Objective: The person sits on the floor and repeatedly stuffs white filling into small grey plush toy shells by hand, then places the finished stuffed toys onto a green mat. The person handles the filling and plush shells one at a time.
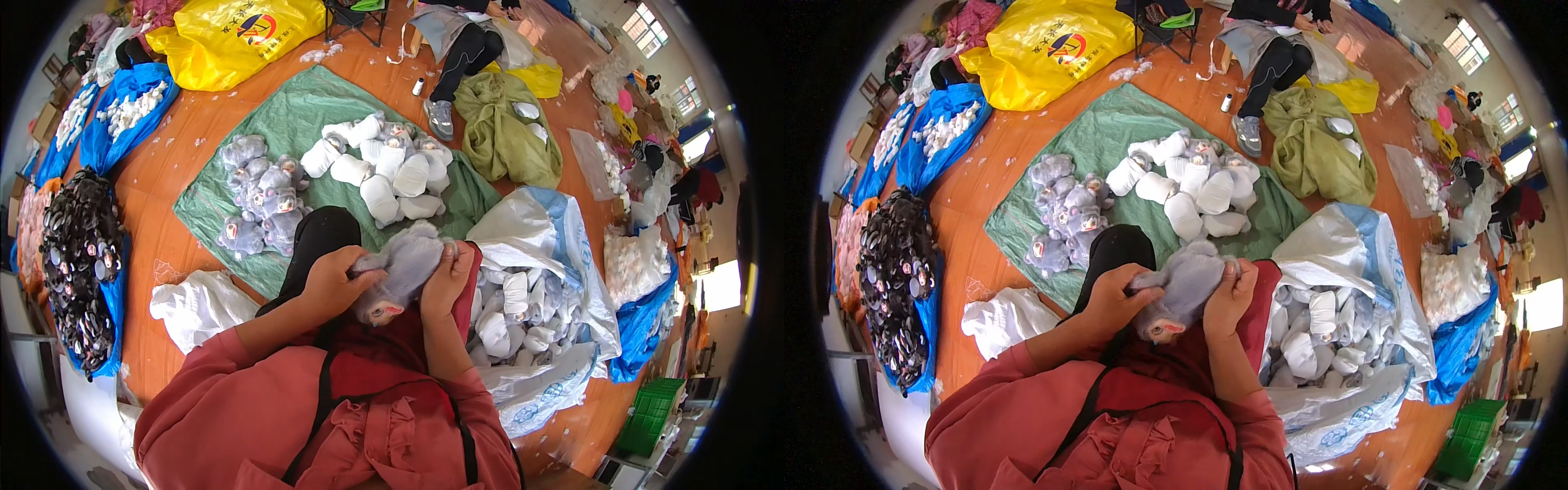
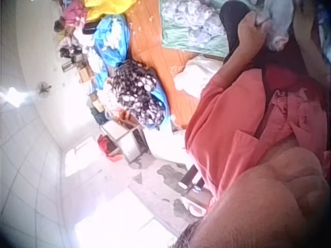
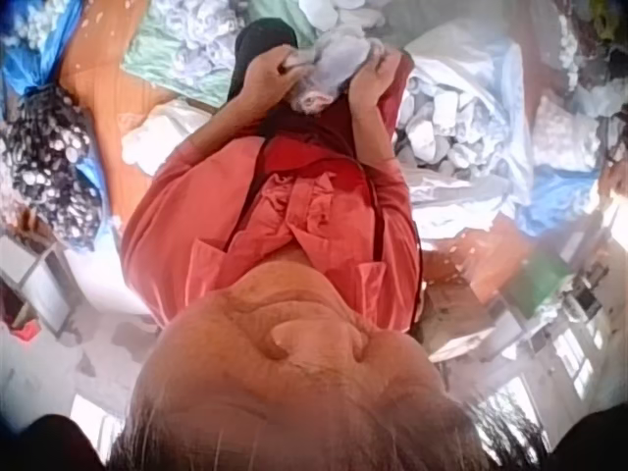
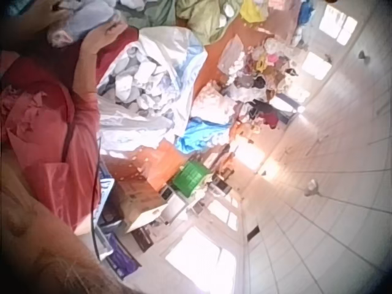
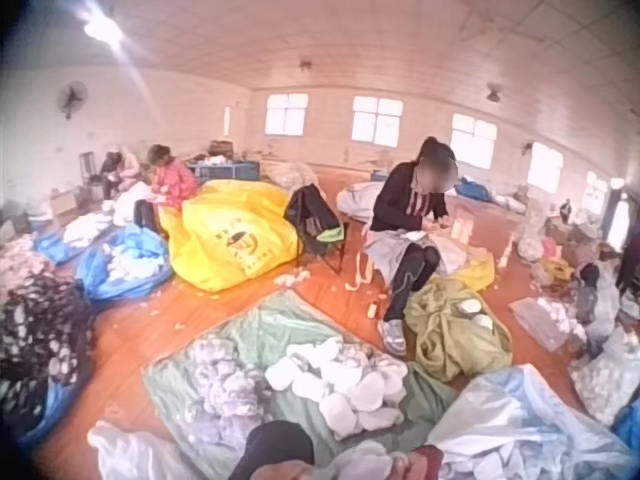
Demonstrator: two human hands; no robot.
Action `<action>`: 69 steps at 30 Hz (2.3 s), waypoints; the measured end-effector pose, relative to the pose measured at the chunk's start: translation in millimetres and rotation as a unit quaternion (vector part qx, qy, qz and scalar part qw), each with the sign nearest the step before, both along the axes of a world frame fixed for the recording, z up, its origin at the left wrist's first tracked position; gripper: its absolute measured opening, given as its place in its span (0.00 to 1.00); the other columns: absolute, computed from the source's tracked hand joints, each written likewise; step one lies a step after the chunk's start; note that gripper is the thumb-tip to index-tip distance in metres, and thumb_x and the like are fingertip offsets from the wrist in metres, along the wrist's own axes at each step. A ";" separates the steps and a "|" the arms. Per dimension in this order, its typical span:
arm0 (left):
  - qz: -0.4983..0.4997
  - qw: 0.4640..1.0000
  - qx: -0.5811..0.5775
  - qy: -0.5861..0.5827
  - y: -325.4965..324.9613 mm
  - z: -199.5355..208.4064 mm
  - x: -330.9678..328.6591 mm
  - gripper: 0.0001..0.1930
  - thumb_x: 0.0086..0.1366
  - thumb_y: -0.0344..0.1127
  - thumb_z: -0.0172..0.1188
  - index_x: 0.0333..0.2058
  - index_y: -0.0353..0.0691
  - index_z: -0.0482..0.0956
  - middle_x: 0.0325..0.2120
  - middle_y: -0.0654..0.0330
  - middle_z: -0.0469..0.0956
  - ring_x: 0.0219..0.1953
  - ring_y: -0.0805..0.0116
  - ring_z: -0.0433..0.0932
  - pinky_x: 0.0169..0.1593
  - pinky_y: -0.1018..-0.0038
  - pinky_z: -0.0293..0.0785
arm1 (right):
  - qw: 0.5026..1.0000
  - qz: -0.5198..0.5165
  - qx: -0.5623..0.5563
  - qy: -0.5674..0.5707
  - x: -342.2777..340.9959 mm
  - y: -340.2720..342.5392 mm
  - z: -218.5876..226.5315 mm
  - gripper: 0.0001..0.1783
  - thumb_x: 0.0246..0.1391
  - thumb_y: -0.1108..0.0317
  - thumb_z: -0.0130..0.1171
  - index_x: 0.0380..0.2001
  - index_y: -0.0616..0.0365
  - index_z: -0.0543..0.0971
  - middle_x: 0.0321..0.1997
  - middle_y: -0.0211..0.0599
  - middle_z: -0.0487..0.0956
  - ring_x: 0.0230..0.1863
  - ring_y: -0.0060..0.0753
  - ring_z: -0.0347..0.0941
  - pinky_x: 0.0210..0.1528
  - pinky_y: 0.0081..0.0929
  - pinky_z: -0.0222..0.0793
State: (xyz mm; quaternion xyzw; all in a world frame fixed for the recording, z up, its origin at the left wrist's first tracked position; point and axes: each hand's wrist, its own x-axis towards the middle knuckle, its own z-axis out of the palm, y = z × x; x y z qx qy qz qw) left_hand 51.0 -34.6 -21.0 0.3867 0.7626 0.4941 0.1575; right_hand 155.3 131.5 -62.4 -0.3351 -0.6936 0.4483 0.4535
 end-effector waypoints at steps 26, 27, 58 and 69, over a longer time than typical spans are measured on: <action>-0.091 0.880 0.041 -0.464 0.2 -16.0 0.8 0.17 0.56 0.40 0.71 0.40 0.35 0.80 0.33 0.60 0.82 0.36 0.72 0.78 0.43 0.75 0.74 | 0.941 0.089 -0.309 0.107 -2.8 12.8 -7.1 0.07 0.66 0.66 0.50 0.39 0.57 0.74 0.37 0.24 0.72 0.40 0.18 0.64 0.47 0.18 0.62; -0.110 0.914 0.009 -0.391 -1.1 -15.4 -7.6 0.16 0.56 0.40 0.70 0.38 0.36 0.80 0.31 0.59 0.82 0.34 0.72 0.78 0.42 0.75 0.74 | 0.923 0.125 -0.348 0.105 -1.6 18.4 -4.3 0.08 0.66 0.65 0.51 0.40 0.57 0.75 0.37 0.24 0.73 0.40 0.17 0.65 0.47 0.18 0.62; -0.214 0.976 0.030 0.010 22.2 -3.2 -51.5 0.15 0.52 0.35 0.65 0.40 0.41 0.79 0.30 0.50 0.79 0.34 0.47 0.78 0.37 0.60 0.73 | 0.959 0.285 0.000 0.015 -18.8 55.7 51.0 0.10 0.64 0.64 0.53 0.33 0.60 0.70 0.39 0.37 0.73 0.39 0.25 0.66 0.46 0.23 0.62; 0.081 0.968 0.084 -0.222 9.7 -67.5 -191.8 0.16 0.61 0.36 0.67 0.45 0.36 0.80 0.37 0.60 0.82 0.38 0.73 0.79 0.44 0.72 0.78 | 0.953 0.145 -0.265 -0.002 -54.6 91.0 12.9 0.14 0.64 0.68 0.52 0.52 0.52 0.69 0.44 0.33 0.74 0.38 0.24 0.71 0.37 0.22 0.71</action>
